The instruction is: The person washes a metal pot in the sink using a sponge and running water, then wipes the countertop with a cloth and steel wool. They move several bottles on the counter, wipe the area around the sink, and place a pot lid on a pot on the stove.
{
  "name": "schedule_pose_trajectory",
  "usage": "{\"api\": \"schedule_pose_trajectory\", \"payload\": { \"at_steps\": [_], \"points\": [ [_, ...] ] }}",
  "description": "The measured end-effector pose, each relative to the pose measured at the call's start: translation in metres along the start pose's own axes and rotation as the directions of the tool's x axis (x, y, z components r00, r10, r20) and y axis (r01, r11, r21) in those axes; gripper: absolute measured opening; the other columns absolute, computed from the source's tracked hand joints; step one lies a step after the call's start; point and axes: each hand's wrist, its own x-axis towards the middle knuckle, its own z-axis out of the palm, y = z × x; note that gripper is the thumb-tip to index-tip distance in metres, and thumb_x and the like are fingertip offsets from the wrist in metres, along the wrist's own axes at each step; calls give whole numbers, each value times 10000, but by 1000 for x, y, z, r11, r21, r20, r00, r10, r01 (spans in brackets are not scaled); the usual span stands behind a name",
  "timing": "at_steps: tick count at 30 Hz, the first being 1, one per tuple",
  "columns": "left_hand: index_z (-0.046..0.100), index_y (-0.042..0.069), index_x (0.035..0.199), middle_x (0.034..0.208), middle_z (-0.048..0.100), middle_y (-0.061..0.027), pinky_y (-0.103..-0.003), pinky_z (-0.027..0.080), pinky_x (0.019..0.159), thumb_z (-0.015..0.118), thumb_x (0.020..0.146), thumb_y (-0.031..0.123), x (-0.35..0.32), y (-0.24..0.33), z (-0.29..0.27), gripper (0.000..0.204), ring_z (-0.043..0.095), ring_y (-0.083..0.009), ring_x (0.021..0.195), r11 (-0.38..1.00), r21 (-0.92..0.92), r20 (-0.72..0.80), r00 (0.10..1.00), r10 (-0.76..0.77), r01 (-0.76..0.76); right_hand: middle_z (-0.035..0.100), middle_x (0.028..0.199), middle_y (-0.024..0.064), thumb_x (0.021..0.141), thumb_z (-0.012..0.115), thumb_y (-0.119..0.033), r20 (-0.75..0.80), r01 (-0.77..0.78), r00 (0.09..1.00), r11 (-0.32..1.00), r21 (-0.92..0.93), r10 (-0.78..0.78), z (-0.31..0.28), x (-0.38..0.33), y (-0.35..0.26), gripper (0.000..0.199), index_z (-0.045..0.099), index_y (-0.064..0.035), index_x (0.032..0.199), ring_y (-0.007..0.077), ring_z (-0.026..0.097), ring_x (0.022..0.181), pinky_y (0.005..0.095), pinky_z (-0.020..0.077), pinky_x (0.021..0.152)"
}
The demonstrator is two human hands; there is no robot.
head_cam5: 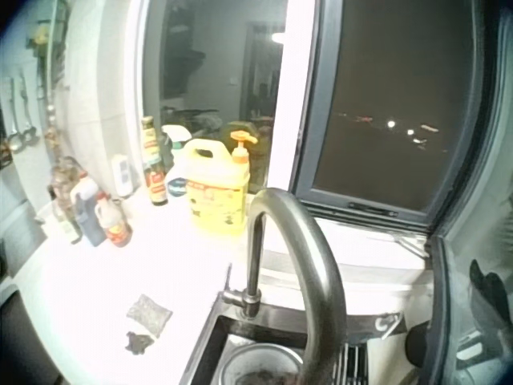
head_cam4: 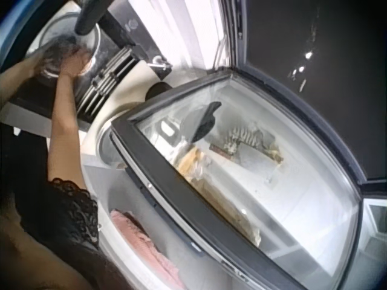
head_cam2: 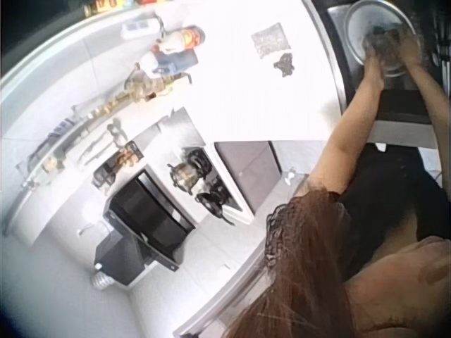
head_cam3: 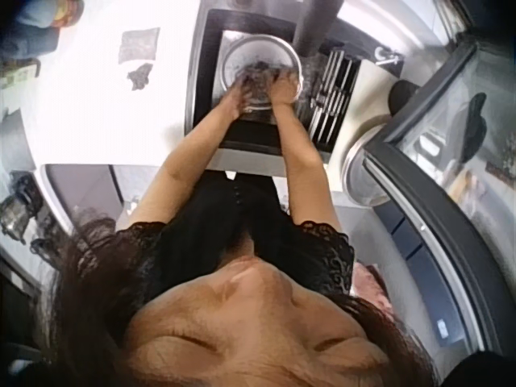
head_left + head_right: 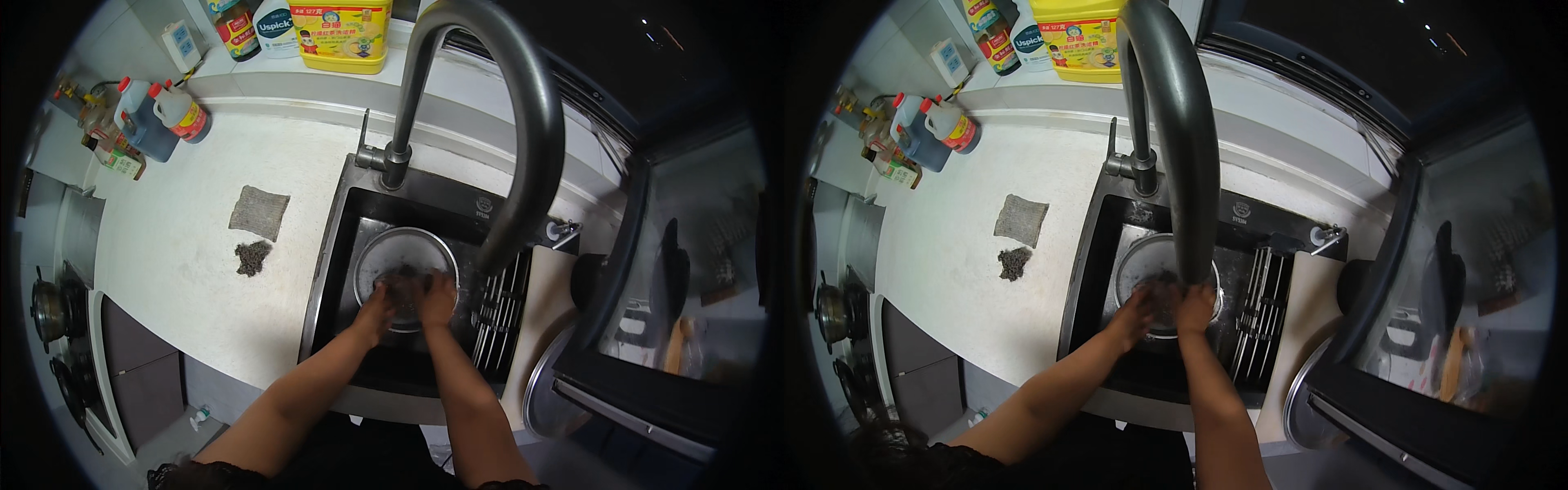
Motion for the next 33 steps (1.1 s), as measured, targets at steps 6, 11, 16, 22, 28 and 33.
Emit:
{"api": "schedule_pose_trajectory", "payload": {
  "at_steps": [6,11,16,22,28,33],
  "points": [
    [208,139,1507,1531,278,-131,-561,217,1114,349,899,705,17,-1,-15,843,334,-346,1346,983,-79,-119,977,-175,166,629,1067,164,768,619,-216,310,-23,951,999,25,14,33,-13,-12,236,662,-81,956,351,574,1007,479,422,880],
    [403,114,1404,1392,465,-148,-491,325,1082,319,938,653,24,11,-2,717,473,-322,1240,880,-413,278,953,-125,236,592,1003,153,613,634,-105,15,272,935,746,608,-353,-37,-31,-40,163,520,-52,717,366,541,944,419,436,809],
    [488,95,1328,1257,564,-114,-408,436,990,399,963,562,24,5,7,600,545,-283,1130,899,-412,293,956,-21,146,590,991,129,651,657,-117,-81,470,832,622,626,-548,-116,-47,-87,174,500,-60,697,343,533,926,401,434,792],
    [553,88,1209,1101,614,-83,-378,498,878,425,969,522,20,-2,19,512,592,-237,974,852,-515,346,932,106,94,564,829,129,764,672,-124,-186,354,935,757,550,-302,-55,-47,-64,235,471,-54,662,346,536,772,422,436,670],
    [587,39,1129,1037,638,-103,-377,515,835,463,959,350,35,-12,5,375,619,-245,907,928,-372,134,987,87,-31,550,665,123,776,633,-186,-170,370,929,802,468,-329,-26,-41,-46,230,511,-69,620,343,570,635,448,450,553],
    [609,20,1082,1028,641,-110,-389,522,798,481,946,331,-5,20,26,362,616,-254,865,923,-379,-114,993,29,-71,640,815,147,840,577,-240,391,106,919,984,-146,-41,-25,8,-7,192,649,-73,778,343,629,747,423,509,618]
  ]
}}
